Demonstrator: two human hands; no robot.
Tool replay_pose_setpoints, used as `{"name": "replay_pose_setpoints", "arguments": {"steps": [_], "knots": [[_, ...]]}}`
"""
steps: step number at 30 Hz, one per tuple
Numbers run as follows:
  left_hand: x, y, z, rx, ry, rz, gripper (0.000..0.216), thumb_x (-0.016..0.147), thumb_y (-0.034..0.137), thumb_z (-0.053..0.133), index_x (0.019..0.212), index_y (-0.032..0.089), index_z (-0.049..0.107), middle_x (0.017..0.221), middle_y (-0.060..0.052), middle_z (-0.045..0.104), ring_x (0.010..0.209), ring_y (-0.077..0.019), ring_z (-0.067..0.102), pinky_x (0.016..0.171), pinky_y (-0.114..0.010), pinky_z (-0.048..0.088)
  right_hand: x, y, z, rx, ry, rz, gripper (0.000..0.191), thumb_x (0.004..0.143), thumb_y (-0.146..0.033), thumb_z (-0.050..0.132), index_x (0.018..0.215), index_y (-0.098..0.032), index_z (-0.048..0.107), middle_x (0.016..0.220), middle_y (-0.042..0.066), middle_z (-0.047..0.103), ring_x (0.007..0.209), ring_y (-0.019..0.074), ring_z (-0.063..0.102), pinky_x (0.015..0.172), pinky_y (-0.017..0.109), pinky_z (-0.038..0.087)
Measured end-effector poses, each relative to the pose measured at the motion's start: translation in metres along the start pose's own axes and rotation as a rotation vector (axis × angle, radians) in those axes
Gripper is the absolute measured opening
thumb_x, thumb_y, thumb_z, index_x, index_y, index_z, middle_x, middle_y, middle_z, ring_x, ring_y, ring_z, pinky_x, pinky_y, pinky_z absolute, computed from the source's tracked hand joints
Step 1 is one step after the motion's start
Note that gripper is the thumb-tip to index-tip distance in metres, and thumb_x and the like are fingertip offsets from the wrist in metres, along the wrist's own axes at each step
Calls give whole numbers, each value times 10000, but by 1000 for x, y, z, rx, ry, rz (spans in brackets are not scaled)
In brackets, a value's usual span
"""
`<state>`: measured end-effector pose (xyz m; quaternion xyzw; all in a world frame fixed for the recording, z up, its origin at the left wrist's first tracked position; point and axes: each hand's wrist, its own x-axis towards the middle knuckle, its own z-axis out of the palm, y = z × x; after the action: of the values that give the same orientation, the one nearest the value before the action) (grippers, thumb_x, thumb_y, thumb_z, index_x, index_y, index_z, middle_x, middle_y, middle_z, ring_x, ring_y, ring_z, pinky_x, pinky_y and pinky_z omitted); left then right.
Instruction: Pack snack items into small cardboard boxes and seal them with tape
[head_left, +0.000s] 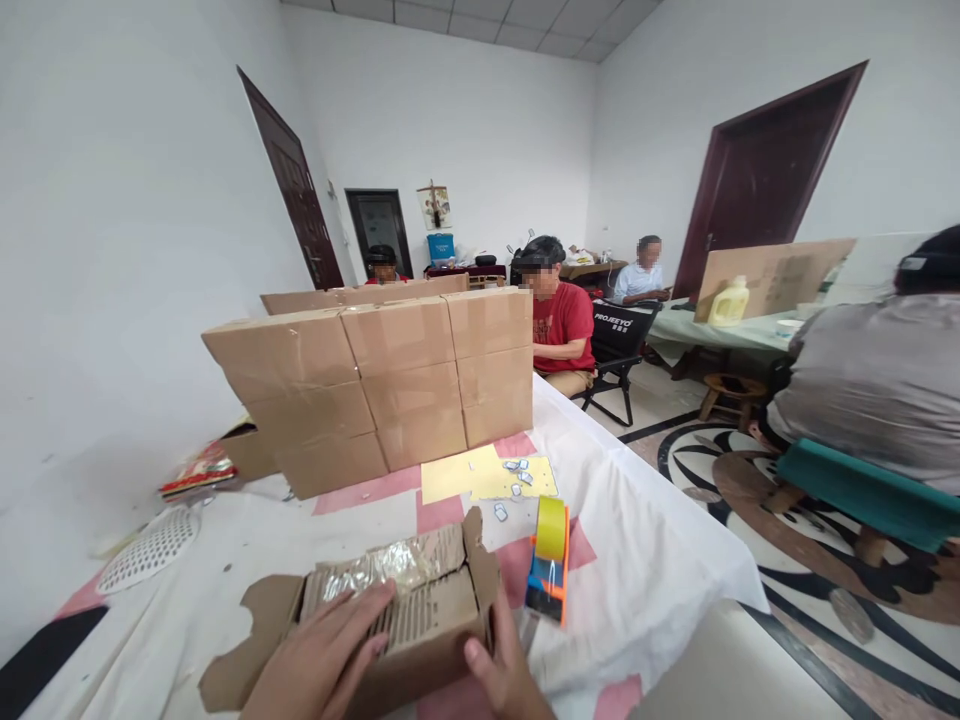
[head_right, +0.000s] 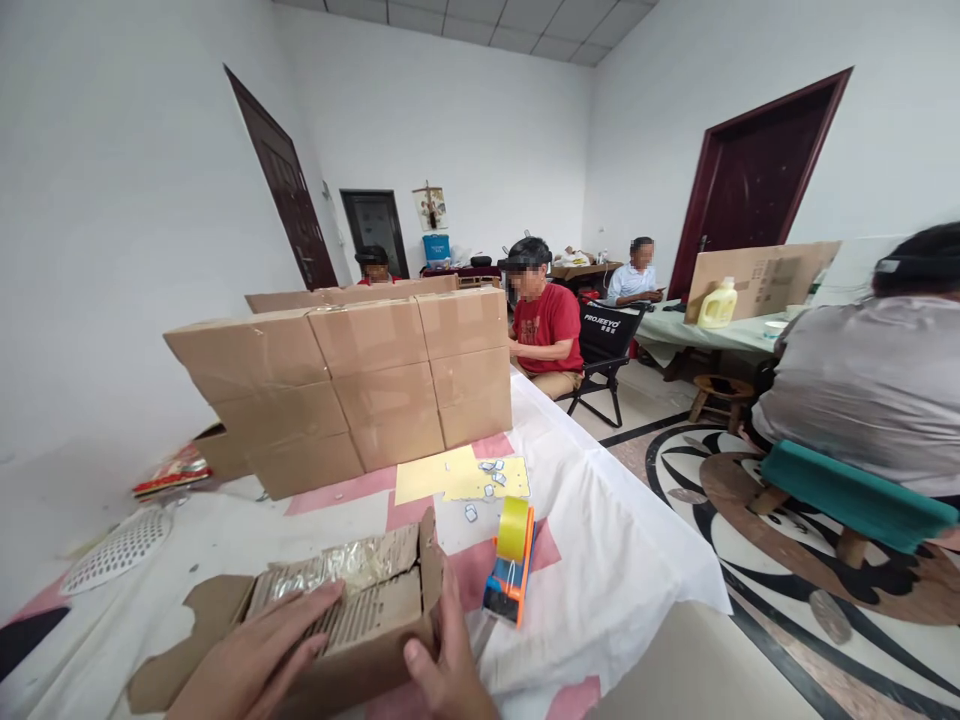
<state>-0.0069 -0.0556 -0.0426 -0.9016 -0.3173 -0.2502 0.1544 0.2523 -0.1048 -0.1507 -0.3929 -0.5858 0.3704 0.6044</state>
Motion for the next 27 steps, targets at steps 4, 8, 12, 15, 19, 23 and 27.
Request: {"name": "replay_pose_setpoints", "arguments": {"steps": [4, 8, 12, 15, 19, 23, 27], "knots": [[3, 19, -16, 46, 35, 91, 434, 986, 348, 564, 1409, 249, 579, 1345, -43, 709, 1164, -200, 712, 1091, -304, 495, 14, -38, -8, -147, -12, -212, 608, 1022, -579, 377, 1567, -312, 417, 1667, 41, 354, 1569, 316, 250, 1270, 581, 229], [-11, 43, -16, 115, 346, -128, 426, 908, 212, 686, 1323, 292, 635, 1394, -53, 670, 1326, -275, 599, 1238, -499, 321, 31, -71, -15, -260, 0, -249, 363, 1045, -398, 435, 1296, -328, 689, 1447, 42, 632, 1455, 299, 439, 1189, 577, 361], [-37, 60, -4, -40, 771, -723, 831, 844, 268, 787, 1561, 256, 366, 1637, -178, 350, 1503, -379, 366, 1189, -623, 363, 37, -83, -17, -321, 21, -237, 311, 1028, -286, 465, 1207, -313, 718, 1346, 43, 694, 1340, 274, 535, 1132, 535, 414], [-45, 58, 1, -379, 573, -759, 933, 909, 330, 717, 1631, 253, 131, 1514, -191, 509, 1470, -340, 436, 1177, -604, 394, 37, -81, -13, -302, 41, -270, 315, 1023, -240, 434, 1169, -289, 709, 1312, 54, 700, 1284, 257, 565, 1104, 506, 432], [-39, 50, -4, -429, 392, -570, 829, 955, 255, 651, 1624, 277, 162, 1234, -103, 713, 1377, -286, 549, 1182, -589, 386, 37, -76, -8, -310, 62, -265, 291, 1020, -253, 431, 1158, -277, 686, 1319, 62, 679, 1267, 261, 570, 1092, 501, 431], [-32, 46, -18, -150, 464, -524, 456, 966, 171, 594, 1403, 293, 554, 1372, -132, 619, 1319, -299, 568, 1075, -536, 494, 37, -76, -7, -361, 66, -282, 312, 975, -284, 543, 1276, -279, 624, 1387, 79, 629, 1307, 286, 539, 1112, 516, 425], [-30, 51, -32, 102, 515, -350, 365, 900, 41, 616, 1167, 277, 693, 1247, -113, 691, 1229, -305, 613, 1036, -530, 492, 40, -84, -7, -410, 137, -326, 543, 920, -266, 619, 1448, -289, 494, 1419, 98, 597, 1326, 301, 530, 1113, 516, 450]]}}
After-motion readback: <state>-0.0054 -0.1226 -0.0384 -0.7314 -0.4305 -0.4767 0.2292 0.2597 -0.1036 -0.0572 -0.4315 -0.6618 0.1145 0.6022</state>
